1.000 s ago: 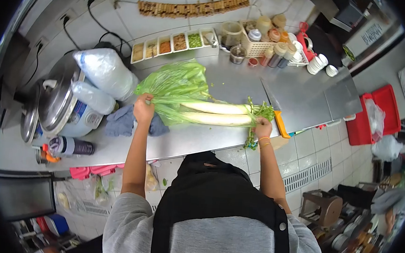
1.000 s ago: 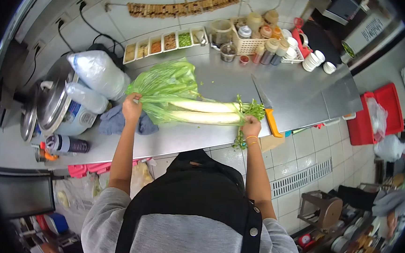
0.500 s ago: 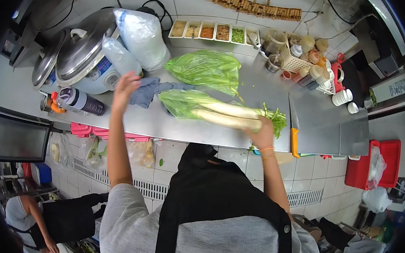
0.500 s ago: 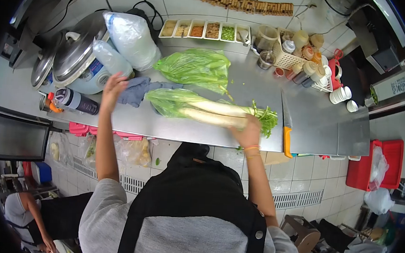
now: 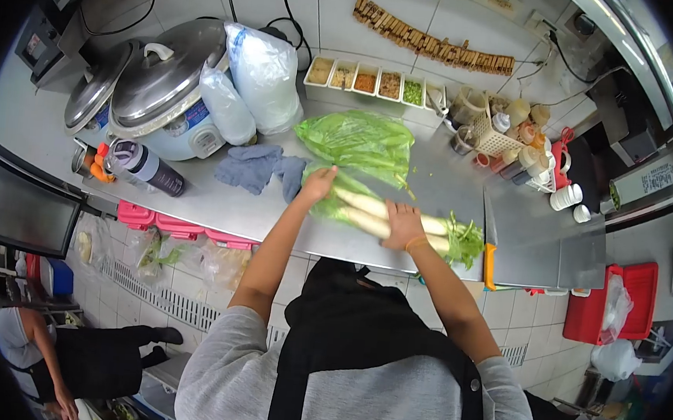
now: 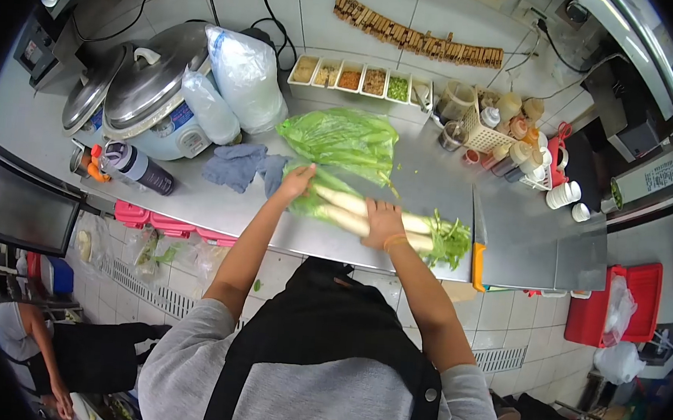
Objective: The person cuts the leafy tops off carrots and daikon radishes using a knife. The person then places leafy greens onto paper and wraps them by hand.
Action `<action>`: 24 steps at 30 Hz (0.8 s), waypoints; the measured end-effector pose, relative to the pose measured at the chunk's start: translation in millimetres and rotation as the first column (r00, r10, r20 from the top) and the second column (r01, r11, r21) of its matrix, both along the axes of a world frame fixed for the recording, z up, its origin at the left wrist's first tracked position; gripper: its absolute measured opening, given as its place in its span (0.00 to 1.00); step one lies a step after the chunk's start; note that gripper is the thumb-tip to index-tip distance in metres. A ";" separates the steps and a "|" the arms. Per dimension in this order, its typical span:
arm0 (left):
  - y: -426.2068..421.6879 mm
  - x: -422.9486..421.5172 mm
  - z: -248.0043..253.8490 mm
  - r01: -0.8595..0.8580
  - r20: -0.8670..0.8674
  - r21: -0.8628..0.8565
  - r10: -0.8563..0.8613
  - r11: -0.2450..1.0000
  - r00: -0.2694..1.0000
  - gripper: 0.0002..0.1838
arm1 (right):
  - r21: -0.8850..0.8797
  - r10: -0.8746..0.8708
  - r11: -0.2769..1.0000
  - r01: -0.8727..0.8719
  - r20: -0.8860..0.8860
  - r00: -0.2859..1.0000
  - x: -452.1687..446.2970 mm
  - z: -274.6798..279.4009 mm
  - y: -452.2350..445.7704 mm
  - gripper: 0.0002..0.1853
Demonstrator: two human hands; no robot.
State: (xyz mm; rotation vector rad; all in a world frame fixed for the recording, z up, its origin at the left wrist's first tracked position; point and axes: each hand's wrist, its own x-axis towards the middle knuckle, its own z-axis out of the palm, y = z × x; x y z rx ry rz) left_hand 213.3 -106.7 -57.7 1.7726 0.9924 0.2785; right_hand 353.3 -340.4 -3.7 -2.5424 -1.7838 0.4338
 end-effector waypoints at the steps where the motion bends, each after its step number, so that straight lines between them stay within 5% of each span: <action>1: 7.2 -2.7 7.6 0.010 -0.051 -0.366 -0.031 0.931 0.998 0.36 | 0.021 0.002 1.000 -0.001 -0.038 0.999 -1.4 9.0 -8.3 0.52; 4: -3.9 -10.4 18.7 -0.050 0.081 -0.620 0.127 0.783 0.989 0.38 | 0.188 -0.077 0.979 0.083 -0.038 0.996 -5.1 38.9 -32.4 0.48; 6: -10.2 -10.7 41.4 -0.017 0.073 -0.653 0.085 0.757 0.994 0.39 | 0.250 -0.103 0.962 0.108 -0.032 0.994 -4.2 61.5 -42.9 0.48; 8: -20.1 -15.3 59.7 0.269 0.105 -0.325 -0.248 0.907 0.963 0.33 | 0.285 -0.142 0.950 0.129 0.027 0.989 1.0 78.1 -51.6 0.48; 9: -25.7 -21.6 74.9 0.288 0.106 -0.326 -0.268 0.900 0.958 0.33 | 0.303 -0.162 0.942 0.144 0.035 0.986 7.4 81.1 -56.1 0.47; 10: -29.9 -30.4 91.4 0.568 -0.051 -0.047 -0.570 0.822 0.820 0.29 | 0.303 -0.183 0.939 0.163 0.038 0.982 16.8 82.2 -60.3 0.47; 11: -34.9 -38.0 101.1 0.798 -0.279 0.179 -0.748 0.576 0.602 0.26 | 0.318 -0.267 0.913 0.257 -0.013 0.964 27.0 82.5 -65.2 0.47; 12: -41.8 -45.2 104.1 0.811 -0.278 0.183 -0.762 0.556 0.585 0.26 | 0.331 -0.348 0.877 0.349 -0.066 0.935 36.8 83.6 -69.5 0.47; 14: -50.0 -56.4 105.0 0.569 -0.064 0.428 -0.605 0.702 0.794 0.24 | 0.408 -0.391 0.810 0.421 -0.159 0.906 48.5 88.4 -76.0 0.48; 18: -47.2 -43.0 72.7 0.382 -0.067 0.413 -0.391 0.827 0.918 0.20 | 0.571 -0.314 0.700 0.428 -0.292 0.903 49.8 129.9 -85.0 0.46; 21: -42.0 -36.7 -2.2 0.220 0.062 0.563 -0.306 0.797 0.950 0.18 | 0.699 -0.003 0.408 0.587 -0.642 0.767 45.6 173.8 -88.9 0.44; 22: -41.1 -36.7 -7.7 0.217 0.073 0.563 -0.309 0.798 0.948 0.18 | 0.751 0.086 0.322 0.577 -0.630 0.772 57.6 171.0 -99.6 0.43; 24: -39.4 -36.5 -13.8 0.391 -0.141 0.380 -0.366 0.838 0.920 0.17 | 0.709 0.214 0.155 0.688 -0.704 0.677 59.3 199.9 -117.4 0.44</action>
